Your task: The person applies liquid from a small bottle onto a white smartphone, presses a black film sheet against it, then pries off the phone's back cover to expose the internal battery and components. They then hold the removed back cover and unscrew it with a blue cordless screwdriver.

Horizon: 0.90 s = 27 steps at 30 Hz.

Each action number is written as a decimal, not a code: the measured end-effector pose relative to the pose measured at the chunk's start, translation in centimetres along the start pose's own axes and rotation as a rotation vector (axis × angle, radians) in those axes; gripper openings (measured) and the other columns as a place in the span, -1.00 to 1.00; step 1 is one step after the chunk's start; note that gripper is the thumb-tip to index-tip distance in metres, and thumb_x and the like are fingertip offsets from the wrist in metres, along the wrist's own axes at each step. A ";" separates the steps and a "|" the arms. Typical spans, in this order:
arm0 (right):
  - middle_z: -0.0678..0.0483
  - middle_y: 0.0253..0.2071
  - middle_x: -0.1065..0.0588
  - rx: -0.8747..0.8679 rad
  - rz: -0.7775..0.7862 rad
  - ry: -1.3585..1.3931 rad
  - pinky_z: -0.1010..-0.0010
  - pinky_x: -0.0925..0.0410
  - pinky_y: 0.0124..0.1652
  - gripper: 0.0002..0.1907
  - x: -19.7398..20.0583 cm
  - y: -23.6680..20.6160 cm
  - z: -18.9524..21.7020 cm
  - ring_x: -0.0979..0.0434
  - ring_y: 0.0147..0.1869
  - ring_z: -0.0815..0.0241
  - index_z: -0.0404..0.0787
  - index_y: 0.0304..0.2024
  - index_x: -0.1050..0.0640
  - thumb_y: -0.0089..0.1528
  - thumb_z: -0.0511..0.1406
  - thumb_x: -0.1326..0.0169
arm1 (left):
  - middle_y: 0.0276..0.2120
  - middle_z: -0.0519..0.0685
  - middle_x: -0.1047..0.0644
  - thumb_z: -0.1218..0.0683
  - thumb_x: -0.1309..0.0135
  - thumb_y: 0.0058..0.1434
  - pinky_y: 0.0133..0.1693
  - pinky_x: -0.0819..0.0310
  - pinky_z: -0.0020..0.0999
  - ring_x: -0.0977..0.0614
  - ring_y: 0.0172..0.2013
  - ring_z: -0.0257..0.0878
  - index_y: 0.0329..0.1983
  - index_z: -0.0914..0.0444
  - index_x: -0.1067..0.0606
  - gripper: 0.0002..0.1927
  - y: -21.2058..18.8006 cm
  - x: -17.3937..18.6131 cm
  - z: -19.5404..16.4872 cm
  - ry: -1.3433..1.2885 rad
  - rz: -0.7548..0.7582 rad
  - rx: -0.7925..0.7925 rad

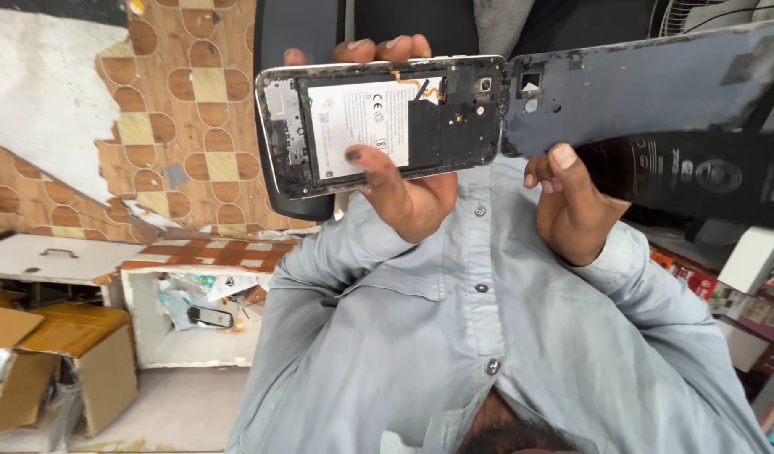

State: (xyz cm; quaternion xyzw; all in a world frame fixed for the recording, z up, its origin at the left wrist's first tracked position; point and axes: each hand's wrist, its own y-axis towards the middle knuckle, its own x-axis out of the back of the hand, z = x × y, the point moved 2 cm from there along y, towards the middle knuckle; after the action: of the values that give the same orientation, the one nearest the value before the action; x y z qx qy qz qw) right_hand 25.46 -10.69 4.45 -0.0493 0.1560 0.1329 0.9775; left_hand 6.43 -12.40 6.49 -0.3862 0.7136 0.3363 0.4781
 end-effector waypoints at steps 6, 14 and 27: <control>0.11 -0.44 -0.38 -0.120 0.174 0.158 0.35 -0.34 -0.30 -0.93 -0.1 0.7 0.1 -0.32 -0.43 0.31 -0.24 0.05 -0.47 0.52 -0.41 -0.05 | 0.18 0.12 -0.33 -0.21 -0.01 0.53 0.36 -0.29 0.04 -0.50 0.21 -0.01 0.55 0.16 0.12 -0.21 0.9 0.4 0.1 -0.044 0.055 -0.022; 0.00 -0.25 -0.54 -0.039 0.421 -0.329 0.36 -0.44 -0.24 -0.83 2.6 0.3 -2.1 -0.45 -0.34 0.28 -0.32 0.05 -0.57 0.50 -0.33 -0.07 | 0.19 0.19 -0.41 -0.34 0.20 0.65 0.35 -0.34 0.02 -0.52 0.19 0.01 0.53 0.17 0.00 -0.32 2.6 0.9 -1.0 -0.175 0.113 0.140; 0.05 -0.29 -0.56 0.015 0.324 -0.966 0.45 -0.36 -0.27 -0.78 6.1 6.9 -1.0 -0.50 -0.31 0.26 -0.38 -0.10 -0.63 0.32 -0.32 -0.28 | 0.14 0.24 -0.49 -0.44 0.26 0.57 0.17 -0.57 0.06 -0.65 0.05 0.04 0.44 0.31 -0.22 -0.21 6.6 3.7 -4.1 -0.139 0.187 0.327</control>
State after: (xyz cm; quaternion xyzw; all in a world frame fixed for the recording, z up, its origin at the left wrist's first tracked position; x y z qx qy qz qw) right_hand 28.84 -2.67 1.21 0.0496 -0.3074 0.2892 0.9052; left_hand -1.99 -13.62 5.05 -0.2111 0.7567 0.2847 0.5494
